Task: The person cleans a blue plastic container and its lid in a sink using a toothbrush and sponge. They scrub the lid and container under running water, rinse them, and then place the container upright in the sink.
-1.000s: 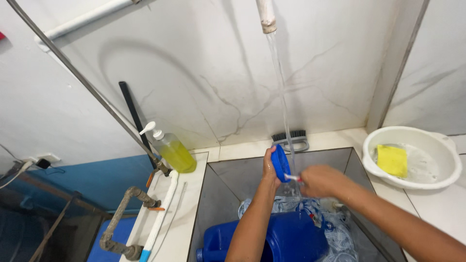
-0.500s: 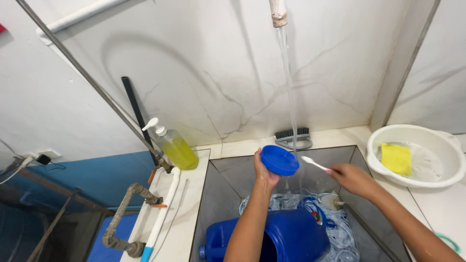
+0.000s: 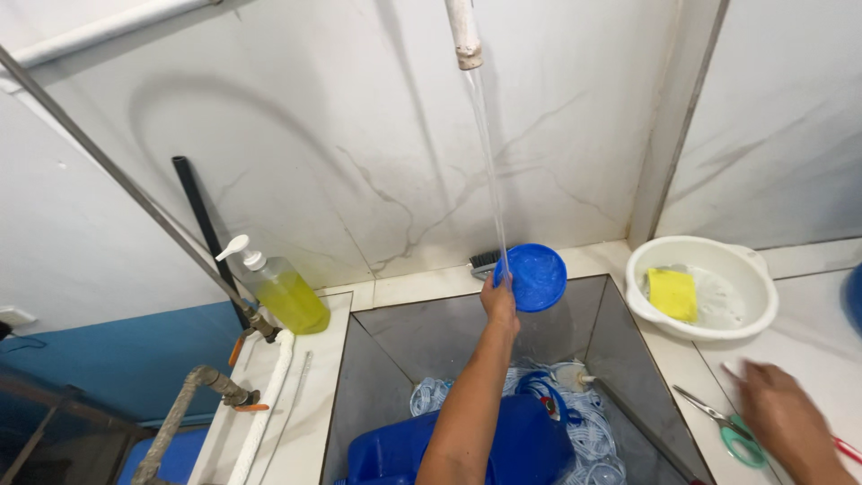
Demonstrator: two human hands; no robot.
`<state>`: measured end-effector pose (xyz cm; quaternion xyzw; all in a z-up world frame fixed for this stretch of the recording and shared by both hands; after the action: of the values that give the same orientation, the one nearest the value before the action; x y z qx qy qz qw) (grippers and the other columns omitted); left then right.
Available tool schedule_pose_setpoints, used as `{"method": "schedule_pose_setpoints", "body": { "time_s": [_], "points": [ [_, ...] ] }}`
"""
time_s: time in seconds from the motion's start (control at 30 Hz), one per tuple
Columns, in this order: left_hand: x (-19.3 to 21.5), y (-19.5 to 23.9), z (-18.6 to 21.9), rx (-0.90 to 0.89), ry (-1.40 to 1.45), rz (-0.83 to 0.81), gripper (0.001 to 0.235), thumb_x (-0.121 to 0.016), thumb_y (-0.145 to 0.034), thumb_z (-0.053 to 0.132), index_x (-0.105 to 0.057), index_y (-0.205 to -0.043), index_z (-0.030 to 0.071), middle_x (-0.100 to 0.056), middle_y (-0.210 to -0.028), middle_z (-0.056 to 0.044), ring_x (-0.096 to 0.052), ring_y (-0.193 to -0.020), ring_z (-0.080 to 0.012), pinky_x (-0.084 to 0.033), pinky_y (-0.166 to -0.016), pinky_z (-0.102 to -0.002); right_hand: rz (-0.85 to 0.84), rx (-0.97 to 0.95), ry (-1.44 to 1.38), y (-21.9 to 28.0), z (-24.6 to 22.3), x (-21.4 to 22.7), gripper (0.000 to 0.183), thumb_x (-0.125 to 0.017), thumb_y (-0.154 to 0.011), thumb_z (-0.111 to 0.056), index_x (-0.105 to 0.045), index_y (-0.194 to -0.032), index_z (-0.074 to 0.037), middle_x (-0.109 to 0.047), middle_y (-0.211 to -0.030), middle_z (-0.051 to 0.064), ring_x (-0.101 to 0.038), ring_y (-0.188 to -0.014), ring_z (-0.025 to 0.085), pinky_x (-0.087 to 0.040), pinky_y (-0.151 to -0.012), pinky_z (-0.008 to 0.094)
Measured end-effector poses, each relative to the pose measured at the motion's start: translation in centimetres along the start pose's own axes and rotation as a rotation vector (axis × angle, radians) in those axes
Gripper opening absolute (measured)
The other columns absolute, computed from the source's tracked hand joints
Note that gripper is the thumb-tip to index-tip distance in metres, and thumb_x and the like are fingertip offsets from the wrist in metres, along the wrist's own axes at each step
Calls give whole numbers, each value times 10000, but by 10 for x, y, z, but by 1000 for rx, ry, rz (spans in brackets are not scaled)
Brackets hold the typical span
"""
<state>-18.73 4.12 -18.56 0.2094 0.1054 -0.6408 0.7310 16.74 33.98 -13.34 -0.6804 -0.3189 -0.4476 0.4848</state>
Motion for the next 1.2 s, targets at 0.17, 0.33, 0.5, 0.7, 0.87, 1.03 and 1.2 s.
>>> {"method": "schedule_pose_setpoints", "body": {
  "time_s": [0.17, 0.33, 0.5, 0.7, 0.87, 1.03, 1.2],
  "points": [
    [18, 10, 15, -91, -219, 24, 265, -668, -999, 218, -725, -1118, -12, -706, -949, -106, -595, -791, -153, -502, -699, -302, 245, 726, -271, -71, -177, 37, 697, -713, -695, -165, -521, -1358, -62, -564, -1321, 223, -575, -1225, 422, -464, -1018, 508],
    [79, 19, 59, 110, -250, -80, 456, -676, -1008, 379, -625, -1229, -17, -680, -1063, -122, -645, -878, -175, -544, -768, -344, -291, 894, -141, -117, -287, 8, 593, -629, -822, -24, -593, -1390, -189, -625, -1246, 40, -577, -1230, 265, -450, -1056, 423],
    [194, 83, 144, -362, -911, -137, 560, -571, -1005, 474, -599, -1335, 23, -703, -1176, -195, -689, -1060, -291, -534, -934, -405, -77, 936, -264, -127, -297, -51, 471, -615, -767, -5, -662, -1226, -98, -658, -1101, 70, -631, -1076, 274, -482, -967, 442],
    [306, 228, 198, -214, -1147, -362, 448, -653, -938, 389, -689, -1198, 27, -735, -1134, -166, -718, -1067, -308, -549, -932, -395, -207, 413, -640, -179, -306, -136, 267, -582, -1004, -165, -685, -1245, -113, -726, -1064, 158, -678, -1033, 356, -531, -922, 461],
    [330, 279, 202, -657, -1612, -785, 707, -870, -678, 520, -700, -1064, -47, -695, -947, -238, -643, -972, -434, -481, -905, -498, -743, -48, -1258, -207, -336, -126, 422, -640, -962, -133, -623, -1383, -129, -717, -1154, 160, -683, -1047, 290, -568, -889, 403],
    [303, 256, 175, -493, -1603, -601, 361, -764, -838, 359, -633, -946, 40, -707, -897, -194, -681, -887, -399, -529, -780, -506, -929, -191, -1473, -191, -323, -55, 397, -605, -927, -59, -700, -1313, -40, -745, -1190, 125, -710, -1042, 191, -595, -899, 349],
    [203, 204, 159, -472, -1530, -405, 361, -771, -829, 353, -644, -941, 34, -706, -862, -242, -676, -855, -442, -524, -771, -546, -440, 251, -857, -149, -231, 11, 374, -663, -898, -123, -737, -1264, -109, -790, -1155, 120, -732, -1020, 286, -565, -904, 410]
  ]
}}
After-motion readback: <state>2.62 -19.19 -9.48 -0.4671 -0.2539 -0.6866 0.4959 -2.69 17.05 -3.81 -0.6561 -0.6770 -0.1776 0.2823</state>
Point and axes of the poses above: each hand's wrist, its own y-axis away from the middle knuckle, its own x-axis out of the back of the hand, z = x × y, the point moved 2 cm from there along -y, towards the middle knuckle
